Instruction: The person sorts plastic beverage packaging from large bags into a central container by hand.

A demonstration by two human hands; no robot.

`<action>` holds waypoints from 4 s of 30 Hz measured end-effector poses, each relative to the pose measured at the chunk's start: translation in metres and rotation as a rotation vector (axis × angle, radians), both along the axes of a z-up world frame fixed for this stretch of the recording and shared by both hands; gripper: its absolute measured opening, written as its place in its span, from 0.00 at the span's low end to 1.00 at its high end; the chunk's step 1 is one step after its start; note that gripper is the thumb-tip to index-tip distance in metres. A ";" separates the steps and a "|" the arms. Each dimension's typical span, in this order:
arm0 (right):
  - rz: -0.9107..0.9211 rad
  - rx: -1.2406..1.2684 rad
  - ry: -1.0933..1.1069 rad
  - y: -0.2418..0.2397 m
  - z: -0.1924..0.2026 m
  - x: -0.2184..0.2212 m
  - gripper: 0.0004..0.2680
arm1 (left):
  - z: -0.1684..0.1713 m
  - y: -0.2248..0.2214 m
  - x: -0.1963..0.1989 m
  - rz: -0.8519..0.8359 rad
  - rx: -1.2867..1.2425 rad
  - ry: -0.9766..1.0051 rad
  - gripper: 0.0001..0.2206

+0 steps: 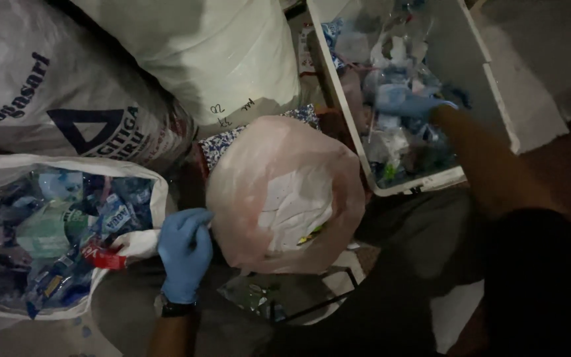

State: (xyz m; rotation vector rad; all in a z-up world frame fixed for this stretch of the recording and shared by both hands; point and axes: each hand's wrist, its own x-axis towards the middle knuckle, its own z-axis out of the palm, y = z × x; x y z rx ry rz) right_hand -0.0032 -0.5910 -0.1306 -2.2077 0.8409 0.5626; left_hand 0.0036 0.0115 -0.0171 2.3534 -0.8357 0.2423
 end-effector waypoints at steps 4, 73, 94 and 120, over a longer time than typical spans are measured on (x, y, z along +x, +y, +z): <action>0.029 -0.020 0.069 0.016 0.021 0.020 0.28 | 0.002 -0.003 0.001 -0.008 0.025 0.044 0.12; -0.240 -1.104 -0.919 0.044 0.084 -0.038 0.04 | 0.023 0.010 -0.022 -0.177 -0.219 -0.148 0.11; -0.247 -0.922 -0.395 0.002 0.054 -0.040 0.08 | 0.013 0.009 -0.016 -0.167 -0.239 -0.104 0.13; 0.025 0.293 -0.520 0.226 0.185 -0.065 0.10 | -0.002 0.000 -0.015 -0.140 -0.235 -0.184 0.11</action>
